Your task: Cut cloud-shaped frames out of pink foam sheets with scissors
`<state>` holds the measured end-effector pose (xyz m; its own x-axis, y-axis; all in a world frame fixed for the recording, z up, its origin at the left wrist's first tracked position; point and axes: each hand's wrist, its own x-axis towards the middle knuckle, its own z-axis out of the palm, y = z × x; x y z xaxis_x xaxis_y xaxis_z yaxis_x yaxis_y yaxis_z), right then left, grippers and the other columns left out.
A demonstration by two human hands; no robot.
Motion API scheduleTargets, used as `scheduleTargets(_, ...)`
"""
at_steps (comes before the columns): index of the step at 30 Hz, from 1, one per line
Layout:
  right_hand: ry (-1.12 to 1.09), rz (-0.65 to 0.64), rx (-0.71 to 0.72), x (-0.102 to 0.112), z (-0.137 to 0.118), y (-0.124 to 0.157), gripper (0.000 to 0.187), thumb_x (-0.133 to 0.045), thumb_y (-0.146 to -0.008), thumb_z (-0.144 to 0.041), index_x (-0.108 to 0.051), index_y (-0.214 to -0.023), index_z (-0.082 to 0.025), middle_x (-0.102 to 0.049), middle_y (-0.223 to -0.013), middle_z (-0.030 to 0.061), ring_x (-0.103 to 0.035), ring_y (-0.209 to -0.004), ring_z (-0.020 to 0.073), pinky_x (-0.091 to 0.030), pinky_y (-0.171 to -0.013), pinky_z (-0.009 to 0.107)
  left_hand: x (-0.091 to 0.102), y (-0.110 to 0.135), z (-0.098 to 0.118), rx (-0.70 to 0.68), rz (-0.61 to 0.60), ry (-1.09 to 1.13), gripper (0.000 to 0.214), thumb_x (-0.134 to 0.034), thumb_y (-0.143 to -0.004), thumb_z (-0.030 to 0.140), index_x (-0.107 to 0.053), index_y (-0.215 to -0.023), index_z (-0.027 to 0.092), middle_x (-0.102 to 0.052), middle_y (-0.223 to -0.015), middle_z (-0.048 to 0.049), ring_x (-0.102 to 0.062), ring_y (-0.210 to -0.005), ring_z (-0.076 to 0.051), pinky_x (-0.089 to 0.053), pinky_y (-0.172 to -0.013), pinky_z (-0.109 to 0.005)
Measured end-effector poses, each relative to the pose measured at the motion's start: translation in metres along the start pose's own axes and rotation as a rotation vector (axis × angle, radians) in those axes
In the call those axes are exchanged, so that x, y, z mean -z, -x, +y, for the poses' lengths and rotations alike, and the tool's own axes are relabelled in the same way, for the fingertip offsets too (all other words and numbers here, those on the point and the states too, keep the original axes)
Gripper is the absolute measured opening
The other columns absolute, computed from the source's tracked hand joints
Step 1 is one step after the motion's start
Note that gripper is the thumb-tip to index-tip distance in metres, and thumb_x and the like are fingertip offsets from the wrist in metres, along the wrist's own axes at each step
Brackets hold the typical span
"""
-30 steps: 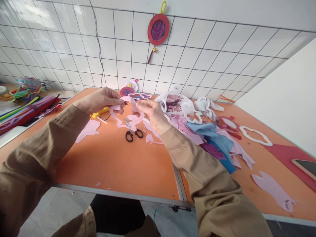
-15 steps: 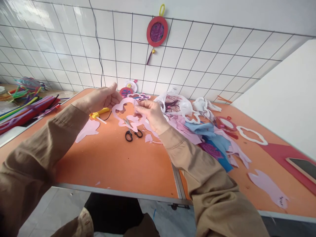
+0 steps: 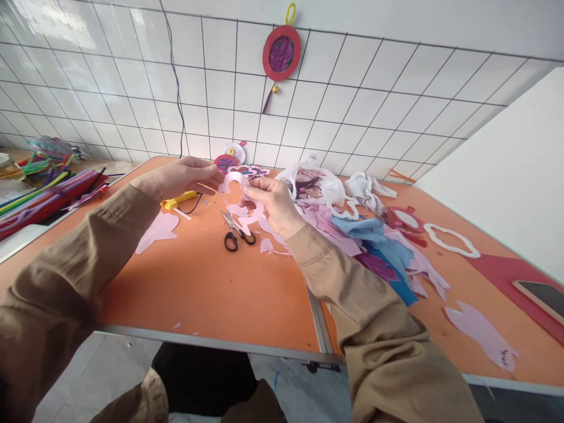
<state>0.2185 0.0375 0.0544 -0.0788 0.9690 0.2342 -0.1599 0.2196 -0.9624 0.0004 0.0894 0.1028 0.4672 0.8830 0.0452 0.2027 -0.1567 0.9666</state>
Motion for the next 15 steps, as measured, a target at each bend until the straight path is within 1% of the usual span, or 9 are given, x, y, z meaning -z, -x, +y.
scheduleTargets(3, -0.002, -0.011, -0.020, 0.0013, -0.0006, -0.0007, 0.038, -0.095, -0.054, -0.048, -0.069, -0.066, -0.023, -0.067, -0.064, -0.0001, -0.067, -0.062, 0.0184, -0.050, -0.059, 0.032, 0.0014, -0.0016, -0.0039, 0.033, -0.055, 0.014, 0.035, -0.060, -0.098, 0.037, -0.081, -0.082, 0.014, -0.078, -0.084, -0.0102, -0.076, -0.084, -0.021, -0.056, -0.076, -0.029)
scheduleTargets(4, -0.005, -0.016, -0.028, 0.0018, -0.0006, -0.0011, 0.037, -0.095, -0.055, -0.048, -0.069, -0.067, -0.024, -0.067, -0.064, 0.0002, -0.067, -0.062, 0.0186, -0.050, -0.059, 0.033, 0.0015, -0.0019, -0.0049, 0.033, -0.083, 0.007, 0.036, -0.061, -0.098, 0.039, -0.081, -0.082, 0.014, -0.078, -0.085, -0.0102, -0.076, -0.084, -0.021, -0.056, -0.076, -0.028)
scheduleTargets(6, -0.018, -0.022, -0.037, 0.0030, -0.0002, -0.0020, 0.036, -0.095, -0.055, -0.047, -0.069, -0.067, -0.024, -0.067, -0.063, 0.0000, -0.067, -0.062, 0.0188, -0.051, -0.060, 0.034, 0.0017, -0.0025, -0.0068, 0.003, -0.141, -0.043, 0.027, -0.070, -0.091, 0.037, -0.081, -0.080, 0.015, -0.078, -0.085, -0.0098, -0.076, -0.084, -0.020, -0.055, -0.077, -0.027)
scheduleTargets(8, -0.030, -0.030, -0.038, 0.0043, 0.0007, -0.0029, 0.035, -0.094, -0.056, -0.046, -0.067, -0.066, -0.025, -0.067, -0.065, -0.0002, -0.067, -0.063, 0.0187, -0.053, -0.062, 0.035, 0.0020, -0.0035, -0.0089, -0.050, -0.181, -0.114, 0.015, -0.079, -0.082, 0.029, -0.081, -0.074, 0.016, -0.078, -0.083, -0.0089, -0.074, -0.081, -0.018, -0.055, -0.077, -0.026)
scheduleTargets(9, -0.029, -0.033, -0.031, 0.0048, 0.0013, -0.0033, 0.035, -0.094, -0.058, -0.045, -0.066, -0.066, -0.025, -0.067, -0.066, -0.0002, -0.067, -0.064, 0.0185, -0.053, -0.062, 0.035, 0.0021, -0.0040, -0.0098, -0.071, -0.191, -0.144, 0.011, -0.080, -0.078, 0.025, -0.080, -0.071, 0.017, -0.077, -0.081, -0.0082, -0.072, -0.078, -0.017, -0.055, -0.076, -0.025)
scheduleTargets(11, -0.016, -0.039, -0.015, 0.0059, 0.0023, -0.0038, 0.035, -0.093, -0.061, -0.045, -0.065, -0.066, -0.025, -0.066, -0.068, -0.0002, -0.067, -0.064, 0.0179, -0.053, -0.063, 0.035, 0.0021, -0.0048, -0.0108, -0.095, -0.199, -0.176, 0.011, -0.079, -0.076, 0.022, -0.080, -0.065, 0.018, -0.076, -0.075, -0.0068, -0.069, -0.072, -0.015, -0.055, -0.073, -0.025)
scheduleTargets(15, 0.022, -0.037, 0.001, 0.0078, 0.0021, -0.0035, 0.034, -0.093, -0.065, -0.047, -0.067, -0.068, -0.025, -0.066, -0.068, 0.0007, -0.067, -0.066, 0.0190, -0.054, -0.064, 0.036, 0.0001, -0.0023, -0.0067, -0.089, -0.221, -0.172, 0.017, -0.077, -0.079, 0.024, -0.079, -0.062, 0.019, -0.074, -0.069, -0.0052, -0.068, -0.067, -0.014, -0.054, -0.071, -0.025)
